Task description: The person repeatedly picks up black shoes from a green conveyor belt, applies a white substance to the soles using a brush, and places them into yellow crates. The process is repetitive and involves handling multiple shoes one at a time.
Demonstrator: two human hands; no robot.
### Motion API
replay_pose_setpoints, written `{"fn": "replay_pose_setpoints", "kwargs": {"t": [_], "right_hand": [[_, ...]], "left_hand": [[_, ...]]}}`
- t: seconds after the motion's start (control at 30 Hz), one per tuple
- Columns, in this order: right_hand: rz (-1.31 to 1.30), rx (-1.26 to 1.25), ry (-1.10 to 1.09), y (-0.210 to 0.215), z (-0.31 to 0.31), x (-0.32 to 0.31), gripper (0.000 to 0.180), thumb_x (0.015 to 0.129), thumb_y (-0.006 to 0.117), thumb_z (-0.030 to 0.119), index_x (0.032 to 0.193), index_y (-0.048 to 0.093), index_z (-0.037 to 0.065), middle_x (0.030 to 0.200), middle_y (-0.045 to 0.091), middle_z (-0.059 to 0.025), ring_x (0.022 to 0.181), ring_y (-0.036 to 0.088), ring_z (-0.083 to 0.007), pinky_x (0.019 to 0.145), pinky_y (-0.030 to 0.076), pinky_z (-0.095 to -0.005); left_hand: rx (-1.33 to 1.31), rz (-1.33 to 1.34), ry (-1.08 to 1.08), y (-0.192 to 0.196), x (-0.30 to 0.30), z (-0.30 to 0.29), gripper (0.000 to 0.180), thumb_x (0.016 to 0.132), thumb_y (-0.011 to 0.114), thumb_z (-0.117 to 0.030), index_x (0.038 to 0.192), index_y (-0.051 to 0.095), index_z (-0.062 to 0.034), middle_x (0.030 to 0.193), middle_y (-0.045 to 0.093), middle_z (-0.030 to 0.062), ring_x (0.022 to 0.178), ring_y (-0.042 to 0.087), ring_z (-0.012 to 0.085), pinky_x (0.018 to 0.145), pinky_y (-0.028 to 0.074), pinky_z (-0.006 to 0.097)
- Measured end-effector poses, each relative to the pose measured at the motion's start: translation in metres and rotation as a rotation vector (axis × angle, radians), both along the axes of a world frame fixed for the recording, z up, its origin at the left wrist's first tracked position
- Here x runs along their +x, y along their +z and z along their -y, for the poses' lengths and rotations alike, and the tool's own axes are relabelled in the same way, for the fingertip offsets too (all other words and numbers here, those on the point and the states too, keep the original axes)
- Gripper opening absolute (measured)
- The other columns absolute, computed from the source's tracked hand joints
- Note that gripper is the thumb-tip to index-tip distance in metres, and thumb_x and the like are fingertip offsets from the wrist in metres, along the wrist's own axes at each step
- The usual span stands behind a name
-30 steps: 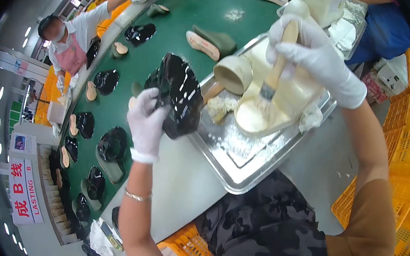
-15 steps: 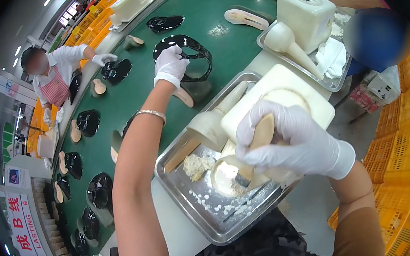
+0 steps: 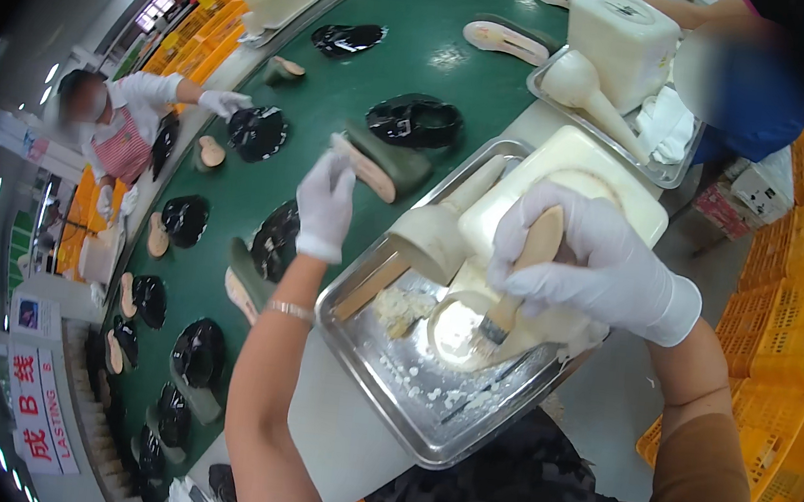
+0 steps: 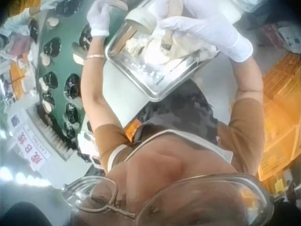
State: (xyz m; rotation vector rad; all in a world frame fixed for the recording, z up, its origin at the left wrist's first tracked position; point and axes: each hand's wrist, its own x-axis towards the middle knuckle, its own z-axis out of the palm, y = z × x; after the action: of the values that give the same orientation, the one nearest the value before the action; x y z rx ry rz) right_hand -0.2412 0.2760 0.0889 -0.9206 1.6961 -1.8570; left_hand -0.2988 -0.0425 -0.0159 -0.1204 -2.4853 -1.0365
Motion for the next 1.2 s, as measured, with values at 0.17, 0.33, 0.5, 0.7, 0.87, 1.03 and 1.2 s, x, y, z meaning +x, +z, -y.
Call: {"fn": "replay_pose_setpoints", "kwargs": {"t": [0.17,0.33,0.5,0.7,0.87,1.03,1.2], "right_hand": [[0.089,-0.018,-0.089,0.002,0.020,0.014,0.015,0.079,0.059,0.005,0.091,0.049,0.006,0.082,0.050,0.0006,0.064,0.051,-0.0046,0.055,0.045,-0.0178],[-0.201,0.169,-0.399,-0.019,0.043,0.035,0.014,0.081,0.053,0.008,0.095,0.051,0.008,0.078,0.053,0.0004,0.062,0.051,-0.0052,0.051,0.040,-0.0157],[-0.085,0.108,-0.231,-0.050,0.018,-0.005,0.017,0.088,0.048,0.011,0.105,0.050,0.007,0.090,0.052,0.0002,0.068,0.045,-0.0016,0.055,0.035,-0.0122],[-0.059,0.078,-0.277,-0.038,0.035,0.000,0.016,0.089,0.047,0.011,0.105,0.050,0.007,0.087,0.054,0.0008,0.060,0.041,0.0014,0.051,0.031,-0.0101],[-0.117,0.067,-0.249,-0.036,0.048,0.006,0.013,0.089,0.047,0.012,0.101,0.050,0.008,0.082,0.054,0.0016,0.054,0.041,0.0007,0.048,0.033,-0.0107],[-0.209,0.157,-0.264,-0.025,0.058,0.021,0.008,0.089,0.046,0.012,0.096,0.049,0.009,0.080,0.052,0.0017,0.057,0.042,0.0002,0.049,0.032,-0.0119],[-0.210,0.125,-0.324,-0.020,0.054,0.027,0.007,0.088,0.047,0.014,0.094,0.047,0.010,0.075,0.052,0.0005,0.049,0.042,-0.0008,0.043,0.034,-0.0115]], "left_hand": [[0.301,0.122,0.200,-0.014,0.183,0.035,0.028,0.082,0.047,0.003,0.111,0.048,0.0054,0.099,0.058,0.0120,0.097,0.055,0.0175,0.085,0.042,0.027],[0.073,0.202,0.506,-0.029,0.364,0.030,0.026,0.080,0.055,-0.005,0.105,0.053,0.0000,0.094,0.060,0.0123,0.089,0.057,0.0245,0.079,0.044,0.032],[-0.095,0.090,0.624,-0.019,0.460,0.015,0.027,0.076,0.056,-0.005,0.103,0.054,-0.0014,0.092,0.059,0.0140,0.089,0.055,0.0301,0.079,0.043,0.035],[-0.439,-0.165,1.129,0.034,0.524,0.086,0.027,0.074,0.058,-0.003,0.101,0.055,-0.0014,0.094,0.057,0.0115,0.088,0.051,0.0290,0.080,0.040,0.036],[-0.331,0.329,1.072,0.012,0.573,0.149,0.034,0.074,0.060,-0.014,0.106,0.054,-0.0040,0.106,0.055,0.0131,0.100,0.047,0.0299,0.087,0.038,0.038],[-0.599,0.086,1.100,0.031,0.549,0.119,0.032,0.073,0.059,-0.012,0.103,0.055,-0.0036,0.104,0.055,0.0140,0.096,0.049,0.0317,0.087,0.037,0.038],[-0.050,0.053,0.417,0.099,0.483,0.054,0.032,0.067,0.060,-0.003,0.098,0.056,0.0006,0.100,0.056,0.0142,0.092,0.052,0.0301,0.084,0.040,0.037]]}}
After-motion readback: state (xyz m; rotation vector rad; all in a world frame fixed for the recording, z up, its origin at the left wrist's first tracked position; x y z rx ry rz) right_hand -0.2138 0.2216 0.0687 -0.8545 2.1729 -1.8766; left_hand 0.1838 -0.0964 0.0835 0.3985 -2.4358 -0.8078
